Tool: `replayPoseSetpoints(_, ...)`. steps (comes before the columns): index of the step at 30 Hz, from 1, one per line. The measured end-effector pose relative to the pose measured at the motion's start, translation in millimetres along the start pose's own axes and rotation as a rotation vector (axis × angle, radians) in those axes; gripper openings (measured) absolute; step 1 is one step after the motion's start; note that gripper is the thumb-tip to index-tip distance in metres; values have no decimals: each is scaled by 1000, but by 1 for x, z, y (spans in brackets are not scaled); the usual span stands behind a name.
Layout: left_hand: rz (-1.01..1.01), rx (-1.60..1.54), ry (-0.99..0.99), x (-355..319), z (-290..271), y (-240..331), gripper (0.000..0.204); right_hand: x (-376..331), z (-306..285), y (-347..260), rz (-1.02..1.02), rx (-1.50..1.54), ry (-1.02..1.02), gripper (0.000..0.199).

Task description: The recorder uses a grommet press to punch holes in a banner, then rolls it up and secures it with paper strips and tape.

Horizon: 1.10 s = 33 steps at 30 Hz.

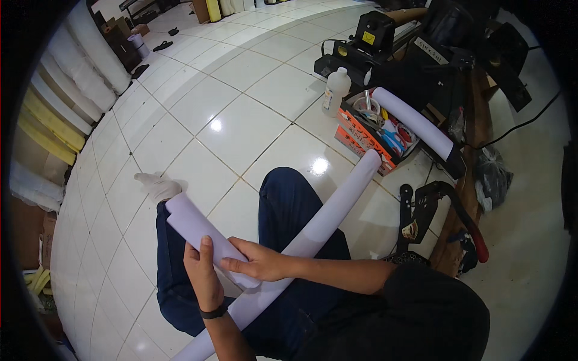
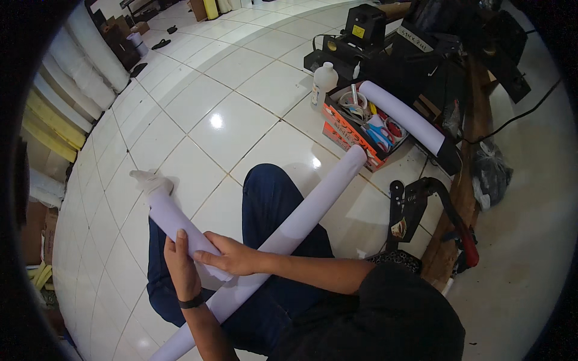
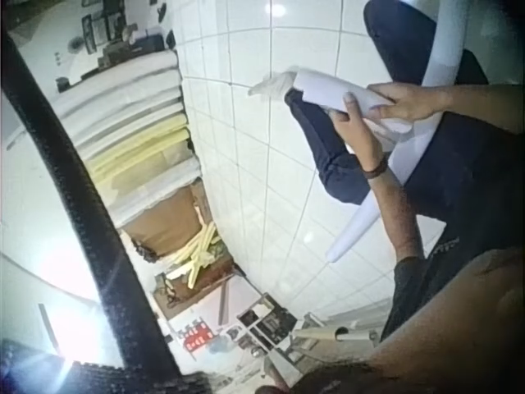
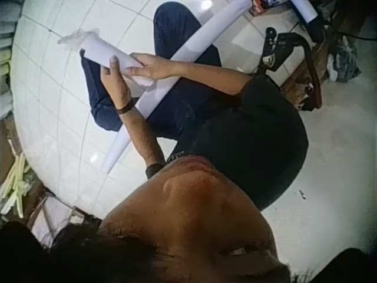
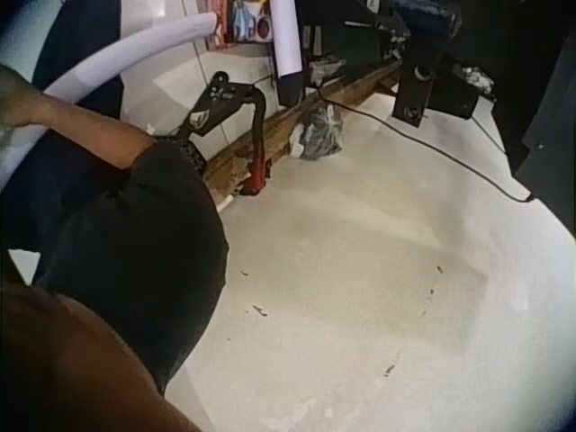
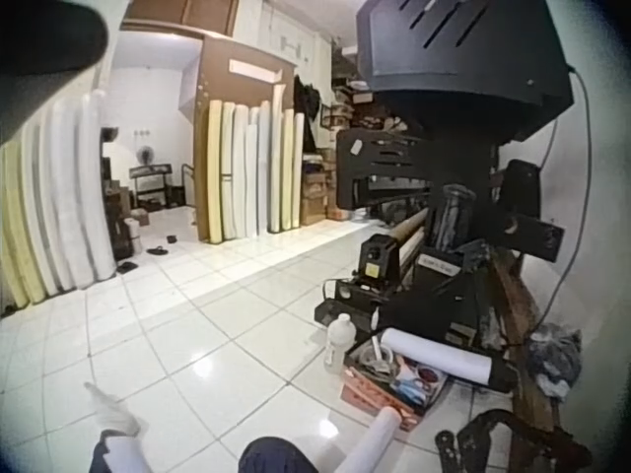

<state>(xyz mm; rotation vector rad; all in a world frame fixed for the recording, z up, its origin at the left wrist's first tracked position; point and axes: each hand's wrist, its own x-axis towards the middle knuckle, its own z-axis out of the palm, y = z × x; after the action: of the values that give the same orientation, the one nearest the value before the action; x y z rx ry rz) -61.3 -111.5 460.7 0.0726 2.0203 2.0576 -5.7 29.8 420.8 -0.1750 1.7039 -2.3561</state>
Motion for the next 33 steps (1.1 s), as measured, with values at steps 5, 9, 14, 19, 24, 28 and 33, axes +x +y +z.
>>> replayPoseSetpoints(5,105,67,-151,-18,-19,1,46,-21,-94,-44,-350,-790,744,44)
replayPoseSetpoints(9,33,237,-305,-30,-46,10,47,-87,-242,-130,-167,-1416,1354,53)
replayPoseSetpoints(14,-11,365,-394,-27,-44,0,43,-131,-345,-151,88,-2093,1452,54)
replayPoseSetpoints(19,-6,397,-464,-30,-31,-4,42,-119,-366,-140,36,-1357,859,25)
replayPoseSetpoints(24,-18,430,-493,-35,-41,1,43,-104,-382,-161,356,-1325,715,24)
replayPoseSetpoints(28,-27,362,-417,-39,-51,-1,42,-89,-403,-176,974,-1194,480,19)
replayPoseSetpoints(33,-21,335,-393,-44,-56,-4,42,-81,-418,-176,1342,-1264,338,23)
